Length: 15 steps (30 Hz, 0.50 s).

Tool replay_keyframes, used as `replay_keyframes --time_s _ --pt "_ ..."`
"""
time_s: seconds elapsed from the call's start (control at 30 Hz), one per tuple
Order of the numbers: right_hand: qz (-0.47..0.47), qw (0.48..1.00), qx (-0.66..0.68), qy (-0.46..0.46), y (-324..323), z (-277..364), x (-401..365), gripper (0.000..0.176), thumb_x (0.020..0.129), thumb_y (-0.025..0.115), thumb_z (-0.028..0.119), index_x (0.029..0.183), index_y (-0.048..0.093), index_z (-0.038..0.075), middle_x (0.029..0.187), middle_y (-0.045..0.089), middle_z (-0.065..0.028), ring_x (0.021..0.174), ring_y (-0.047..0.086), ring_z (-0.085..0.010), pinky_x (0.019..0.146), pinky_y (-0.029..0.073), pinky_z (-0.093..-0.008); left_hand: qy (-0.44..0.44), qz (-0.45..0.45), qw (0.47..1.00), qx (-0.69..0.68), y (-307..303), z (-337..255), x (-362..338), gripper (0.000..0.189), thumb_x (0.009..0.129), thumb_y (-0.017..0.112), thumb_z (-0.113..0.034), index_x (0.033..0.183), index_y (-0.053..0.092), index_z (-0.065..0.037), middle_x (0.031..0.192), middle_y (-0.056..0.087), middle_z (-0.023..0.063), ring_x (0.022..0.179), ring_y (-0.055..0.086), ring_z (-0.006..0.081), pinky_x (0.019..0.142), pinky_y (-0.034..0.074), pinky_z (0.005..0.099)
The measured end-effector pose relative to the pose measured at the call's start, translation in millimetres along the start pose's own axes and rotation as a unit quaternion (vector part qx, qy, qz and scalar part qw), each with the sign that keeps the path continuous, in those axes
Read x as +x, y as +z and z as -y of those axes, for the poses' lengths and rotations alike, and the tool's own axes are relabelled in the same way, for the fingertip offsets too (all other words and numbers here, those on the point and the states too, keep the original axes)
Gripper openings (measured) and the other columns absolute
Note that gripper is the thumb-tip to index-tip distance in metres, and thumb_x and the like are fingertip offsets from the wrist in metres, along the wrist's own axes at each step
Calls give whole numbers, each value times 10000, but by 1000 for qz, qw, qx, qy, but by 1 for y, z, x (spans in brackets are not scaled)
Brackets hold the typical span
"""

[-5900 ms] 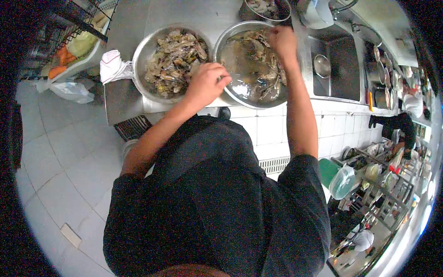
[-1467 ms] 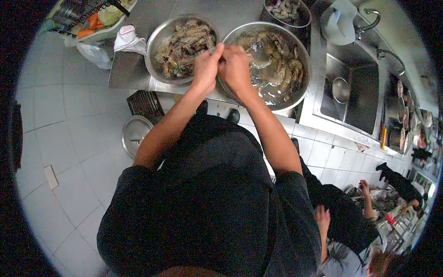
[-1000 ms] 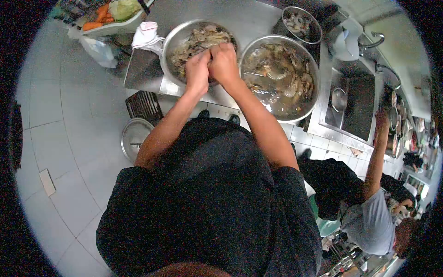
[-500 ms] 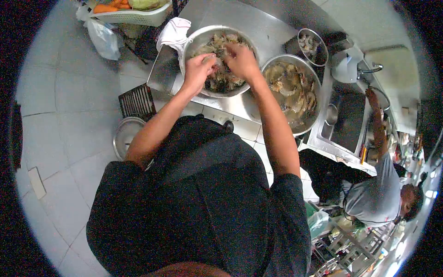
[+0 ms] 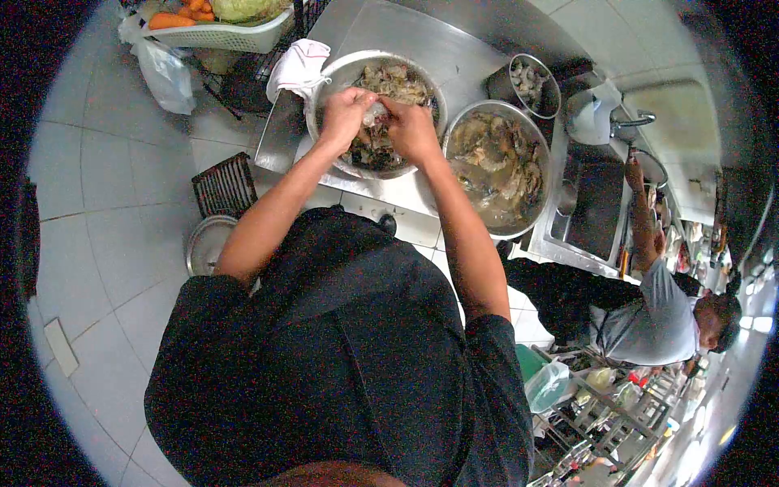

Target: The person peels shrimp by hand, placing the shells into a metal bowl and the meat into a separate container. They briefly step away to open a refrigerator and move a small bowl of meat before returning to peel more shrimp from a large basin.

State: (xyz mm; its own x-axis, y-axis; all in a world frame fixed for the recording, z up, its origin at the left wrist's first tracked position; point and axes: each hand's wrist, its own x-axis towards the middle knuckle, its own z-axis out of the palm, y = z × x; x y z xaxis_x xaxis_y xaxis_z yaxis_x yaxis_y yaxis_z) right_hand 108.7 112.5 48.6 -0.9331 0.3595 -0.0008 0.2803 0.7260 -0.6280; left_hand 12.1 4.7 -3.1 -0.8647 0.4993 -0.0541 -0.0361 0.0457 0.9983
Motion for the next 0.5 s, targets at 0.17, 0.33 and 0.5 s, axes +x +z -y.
replay_keyframes --time_s 0.17,0.33,0.5 --pt "23 979 195 48 0 -27 4 383 842 599 26 1225 603 44 983 701 -166 885 638 -163 825 473 -295 -68 43 978 -193 -2 0 6 185 884 632 -103 986 662 48 769 672 109 591 609 128 453 466 245" --pt "-17 968 239 81 -10 -32 7 411 862 561 4 1272 560 -9 903 666 -48 803 598 -102 741 465 -233 -50 58 997 1 -15 8 6 190 820 695 -137 913 681 28 687 669 108 608 650 162 477 481 290" --pt "-39 962 250 100 -19 -23 7 383 889 596 73 1261 569 -14 847 648 -18 727 535 -84 669 448 -236 78 20 963 257 -26 17 5 218 762 715 -156 904 689 7 712 672 173 644 668 279 598 518 384"
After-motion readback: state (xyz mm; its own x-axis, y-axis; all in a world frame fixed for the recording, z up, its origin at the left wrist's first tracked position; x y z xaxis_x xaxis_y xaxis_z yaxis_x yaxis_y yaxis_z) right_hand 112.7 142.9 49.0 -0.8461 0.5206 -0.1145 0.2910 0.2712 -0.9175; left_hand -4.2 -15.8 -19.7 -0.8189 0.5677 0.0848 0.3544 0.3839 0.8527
